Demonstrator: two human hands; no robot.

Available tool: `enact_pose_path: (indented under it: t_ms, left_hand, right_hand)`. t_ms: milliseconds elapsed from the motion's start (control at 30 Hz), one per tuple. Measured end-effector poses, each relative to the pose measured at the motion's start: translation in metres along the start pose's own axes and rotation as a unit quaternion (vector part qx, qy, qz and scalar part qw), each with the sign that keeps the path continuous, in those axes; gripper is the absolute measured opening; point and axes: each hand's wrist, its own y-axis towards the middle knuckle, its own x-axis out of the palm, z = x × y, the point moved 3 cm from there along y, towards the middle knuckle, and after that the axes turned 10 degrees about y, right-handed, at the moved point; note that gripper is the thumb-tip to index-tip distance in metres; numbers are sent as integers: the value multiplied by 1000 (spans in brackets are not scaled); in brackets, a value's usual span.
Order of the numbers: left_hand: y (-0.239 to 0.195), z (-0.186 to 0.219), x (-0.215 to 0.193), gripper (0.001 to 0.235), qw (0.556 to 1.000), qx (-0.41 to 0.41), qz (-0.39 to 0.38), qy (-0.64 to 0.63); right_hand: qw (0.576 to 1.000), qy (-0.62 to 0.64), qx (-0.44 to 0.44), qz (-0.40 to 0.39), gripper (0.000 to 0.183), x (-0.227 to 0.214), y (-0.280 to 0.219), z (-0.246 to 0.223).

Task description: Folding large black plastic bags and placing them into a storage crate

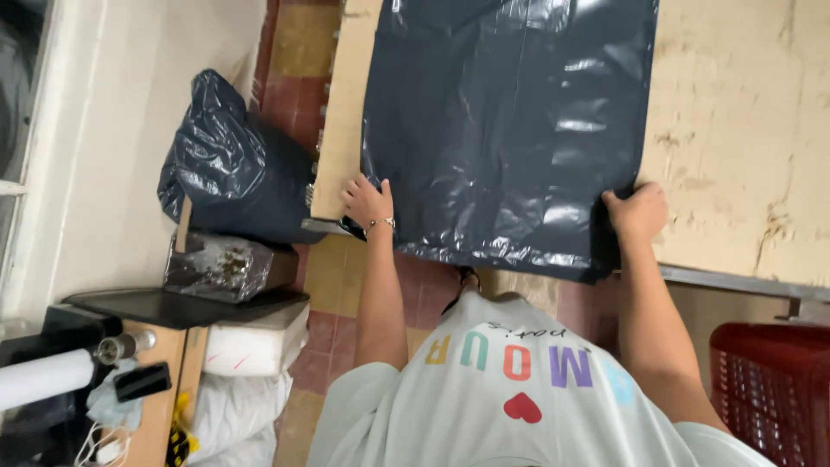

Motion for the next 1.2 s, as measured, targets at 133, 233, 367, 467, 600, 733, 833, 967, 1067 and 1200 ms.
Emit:
enact_pose_path:
  t_ms: [133,233,367,467,600,733,833,967,1067,1200]
  left_hand:
    - [11,16,13,38,996,35,54,-54]
    - [18,23,23,39,993,29,47,-108]
    - [35,18,40,51,983,13,-110,-146]
    - [36,10,23,56,966,24,-163,-197]
    - [28,-13,1,63,929,-16,-176,-325]
    - [8,-50,-13,70,838,-58,-185,-511]
    - [-16,-72,-53,45,727,-79,-135,-668]
    - [-50,-103,-87,25,598,-111,-101,-787]
    - [-64,-172,6,31,857,94,-18,-506]
    - [-125,-183,-82,44,589,-53,-215,-777]
  right_hand:
    - [997,-67,0,-37,62,2,6,-15]
    - [998,-34,21,-45,61,11,10,-16]
    - [985,93,70,-130,62,22,9,-23]
    - [976,120,64,-173,52,39,11,-21]
    - [953,217,79,-197,46,-12,4,-40]
    - [932,304,35,-196,35,-110,-29,-62]
    - [888,409,36,-207,20,-178,-60,-60]
    - [853,473,54,-214,13,-220,-85,-44]
    - [854,429,185,-228,16,-255,-131,-71]
    - [780,512,-17,-359,14,-177,-114,92]
